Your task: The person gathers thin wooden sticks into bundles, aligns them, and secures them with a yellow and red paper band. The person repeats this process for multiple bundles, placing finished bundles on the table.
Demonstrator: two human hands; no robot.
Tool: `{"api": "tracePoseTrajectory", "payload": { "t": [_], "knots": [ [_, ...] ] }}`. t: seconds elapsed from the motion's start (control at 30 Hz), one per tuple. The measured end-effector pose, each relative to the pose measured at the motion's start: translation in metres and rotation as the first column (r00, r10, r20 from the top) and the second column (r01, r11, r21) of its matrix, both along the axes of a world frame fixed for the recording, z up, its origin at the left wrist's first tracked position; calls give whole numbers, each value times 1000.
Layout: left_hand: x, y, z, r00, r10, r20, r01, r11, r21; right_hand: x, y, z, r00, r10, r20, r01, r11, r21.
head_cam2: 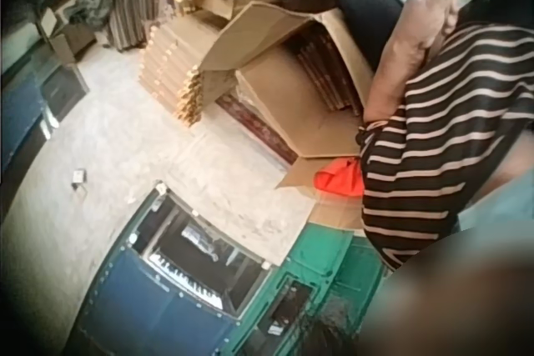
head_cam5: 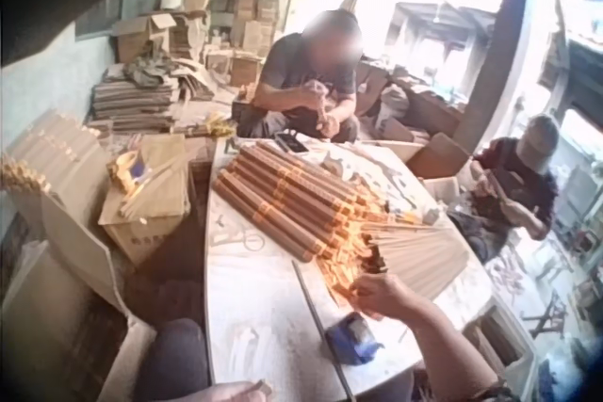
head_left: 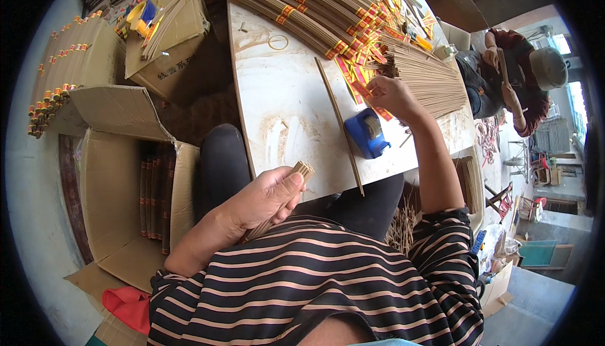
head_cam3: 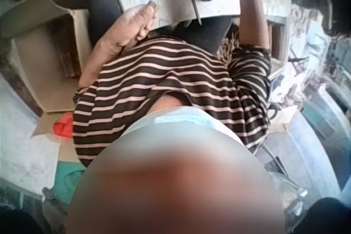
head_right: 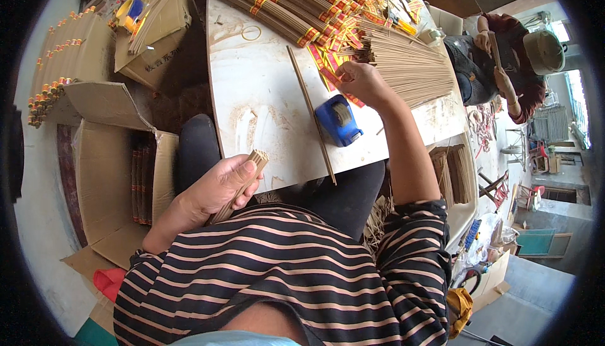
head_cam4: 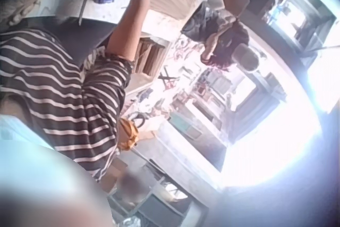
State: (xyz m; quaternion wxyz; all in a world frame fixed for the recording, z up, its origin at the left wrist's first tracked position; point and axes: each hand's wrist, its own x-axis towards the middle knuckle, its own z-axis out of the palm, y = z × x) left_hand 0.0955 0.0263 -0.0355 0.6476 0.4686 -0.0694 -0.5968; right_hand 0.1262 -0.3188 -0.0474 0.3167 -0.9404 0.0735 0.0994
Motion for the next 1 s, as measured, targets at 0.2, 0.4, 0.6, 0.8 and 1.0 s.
{"api": "tracePoseTrajectory", "payload": {
  "t": [0.2, 0.4, 0.6, 0.8, 1.0],
  "knots": [
    [-9, -3, 12, 996, -10, 92, 8, 1000, 16, -55, 65, 81, 973, -188, -133, 222, 918, 329],
    [-22, -6, 25, 983, -26, 183, 22, 999, 28, -122, 120, 74, 975, -172, -138, 220, 709, 670],
    [-37, -12, 40, 973, -39, 225, 28, 998, 50, -164, 149, 67, 975, -222, -28, 170, 656, 735],
    [-46, -16, 46, 974, -55, 222, 45, 998, 50, -169, 165, 73, 957, -274, -91, 242, 592, 768],
    [-51, -20, 49, 976, -73, 206, 70, 997, 24, -170, 168, 67, 945, -324, -53, 246, 593, 767]
  ]
}}
